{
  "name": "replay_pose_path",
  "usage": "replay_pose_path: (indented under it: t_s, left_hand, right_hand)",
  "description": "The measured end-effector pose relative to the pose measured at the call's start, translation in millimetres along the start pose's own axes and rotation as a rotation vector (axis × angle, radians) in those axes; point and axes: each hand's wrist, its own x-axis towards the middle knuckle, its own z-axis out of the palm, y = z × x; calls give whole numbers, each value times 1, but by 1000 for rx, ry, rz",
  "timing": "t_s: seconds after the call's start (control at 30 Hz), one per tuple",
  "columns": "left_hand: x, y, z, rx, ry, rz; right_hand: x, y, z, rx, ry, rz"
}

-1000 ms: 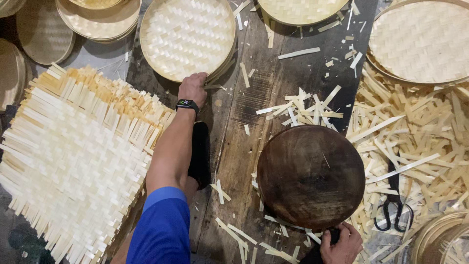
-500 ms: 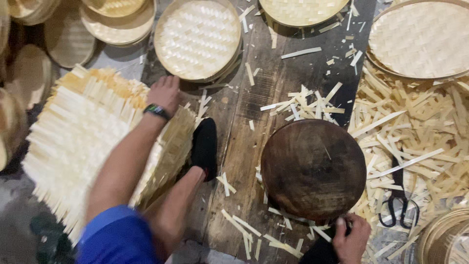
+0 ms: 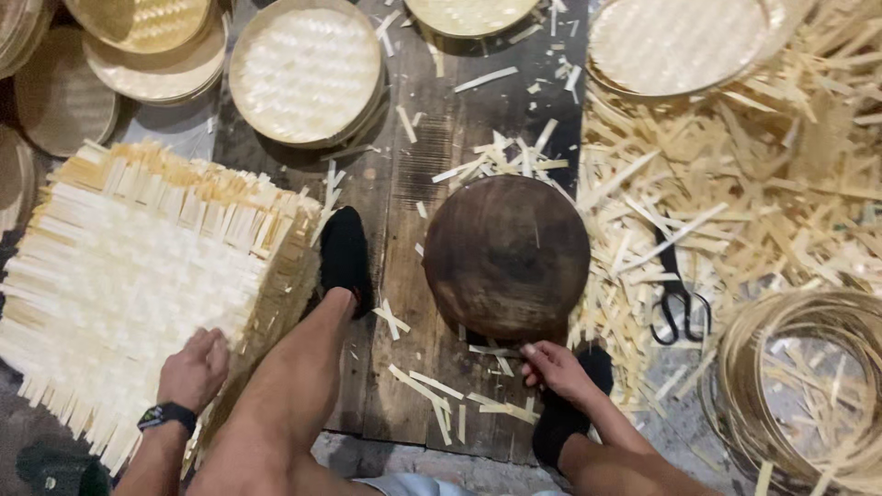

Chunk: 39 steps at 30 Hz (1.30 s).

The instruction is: The person weaves bamboo strips around a circular frame and uses scissors to trim the excess strips around the edges to complete a bamboo tray.

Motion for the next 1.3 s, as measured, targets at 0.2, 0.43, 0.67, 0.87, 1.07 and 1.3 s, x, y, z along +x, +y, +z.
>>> replay_pose_path:
  t_s: [0.2,0.43,0.67,0.87,1.07,1.3]
  left_hand:
    - [-13,-32,-6,-58,179,-206]
    - [12,-88,-44,-222,633,-260]
    - [18,13,-76,-189,49,-274]
    - [43,130,-101,-460,-54,-183]
    - [81,170,-56,-538,-384,-167]
    - [83,138,5,-617,-517,-185]
  right_hand:
    - [-7,26,-14,160,150,-120]
    - [-4,36,-24,238,139,-138]
    - [-20,-30,-53,-49,430,-129]
    - [19,-166,-182,-731,881,-583]
    - [156,-274,-282,-202,968,-323]
    - [211,-365,-322,259,1280,-71]
